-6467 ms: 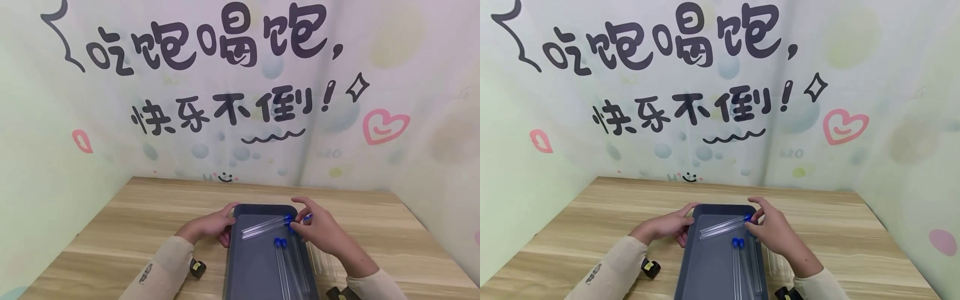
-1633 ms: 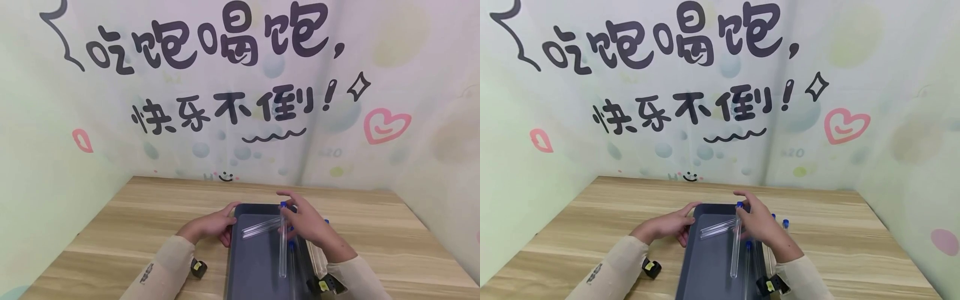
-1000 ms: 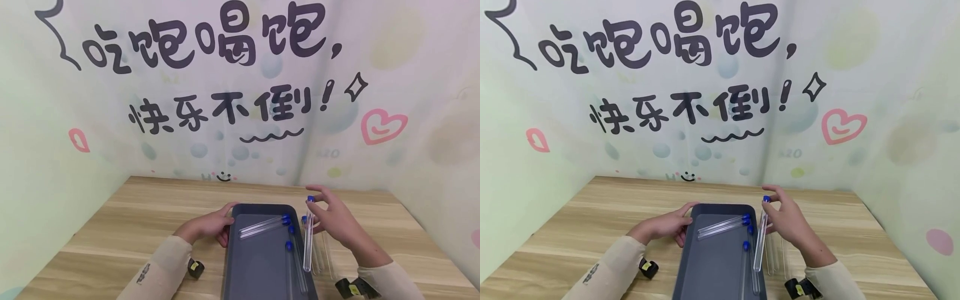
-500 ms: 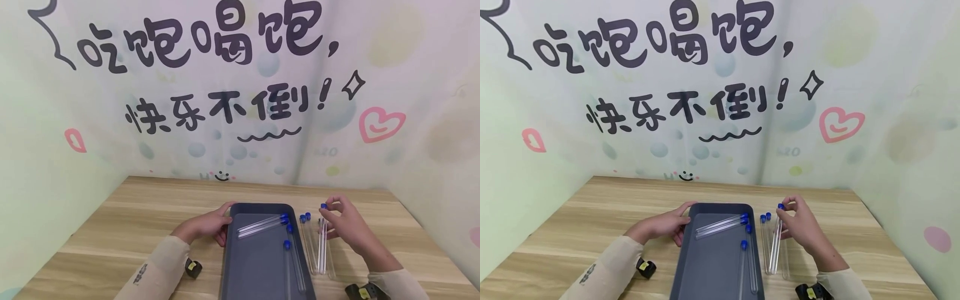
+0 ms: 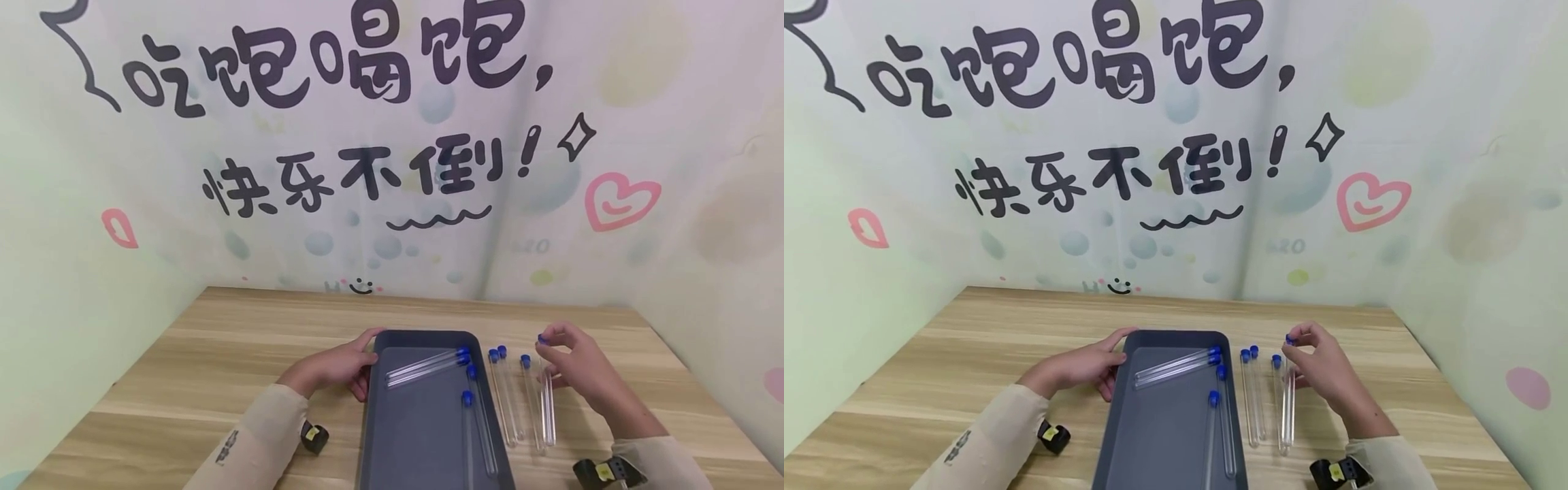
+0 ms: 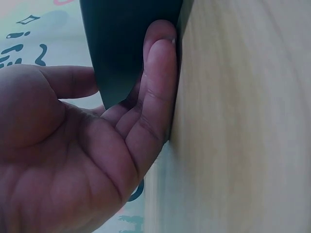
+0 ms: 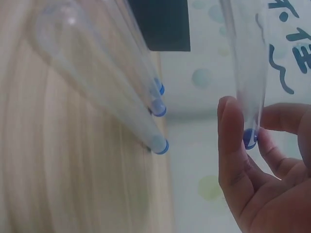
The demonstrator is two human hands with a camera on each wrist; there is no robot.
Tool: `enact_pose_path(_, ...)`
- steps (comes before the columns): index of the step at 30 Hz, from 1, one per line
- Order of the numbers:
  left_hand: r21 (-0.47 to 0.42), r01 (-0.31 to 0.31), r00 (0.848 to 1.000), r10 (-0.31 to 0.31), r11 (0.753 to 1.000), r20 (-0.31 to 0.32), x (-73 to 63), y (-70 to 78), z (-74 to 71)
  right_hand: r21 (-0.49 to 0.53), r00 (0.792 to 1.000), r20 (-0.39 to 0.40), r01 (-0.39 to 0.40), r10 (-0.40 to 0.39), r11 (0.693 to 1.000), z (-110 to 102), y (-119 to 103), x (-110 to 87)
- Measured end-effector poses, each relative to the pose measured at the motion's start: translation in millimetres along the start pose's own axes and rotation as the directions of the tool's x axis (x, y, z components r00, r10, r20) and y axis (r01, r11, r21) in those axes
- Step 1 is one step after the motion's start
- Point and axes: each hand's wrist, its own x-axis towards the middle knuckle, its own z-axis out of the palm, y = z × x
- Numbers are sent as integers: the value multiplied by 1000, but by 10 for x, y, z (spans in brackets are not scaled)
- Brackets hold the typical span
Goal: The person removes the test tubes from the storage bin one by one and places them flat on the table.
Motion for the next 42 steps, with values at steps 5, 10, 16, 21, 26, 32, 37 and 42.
enact_pose_path(5,-2,-3,1000,3,1000,0,5,-4,4,-35,1000,-9,-7,6,999,-31,52,10)
enact_pose_path(10,0,-2,1000,2,1000,-4,16,10,-1,-64,1000,-3,-12,12,998,-45,58,15)
enact_pose_path(16,0,3,1000,-3,1000,2,10,6,0,-78,999,16,-37,38,996,-44,77,13)
enact_pose_path(21,4,2,1000,-2,1000,-4,10,1,-4,-111,999,23,-45,48,993,-50,121,26)
enact_pose_path(26,2,7,1000,-7,1000,-3,14,-2,-1,-130,998,29,-46,50,990,-52,167,36)
enact_pose_path(32,8,3,1000,-3,1000,-8,23,12,0,-169,998,30,-49,55,984,-60,205,42)
enact_pose_path(37,8,12,1000,-12,1000,-4,10,12,-2,-164,995,66,-60,72,985,-62,237,53)
enact_pose_path(42,11,20,1000,-20,1000,-10,15,-5,-4,-164,993,90,-67,83,984,-56,260,54)
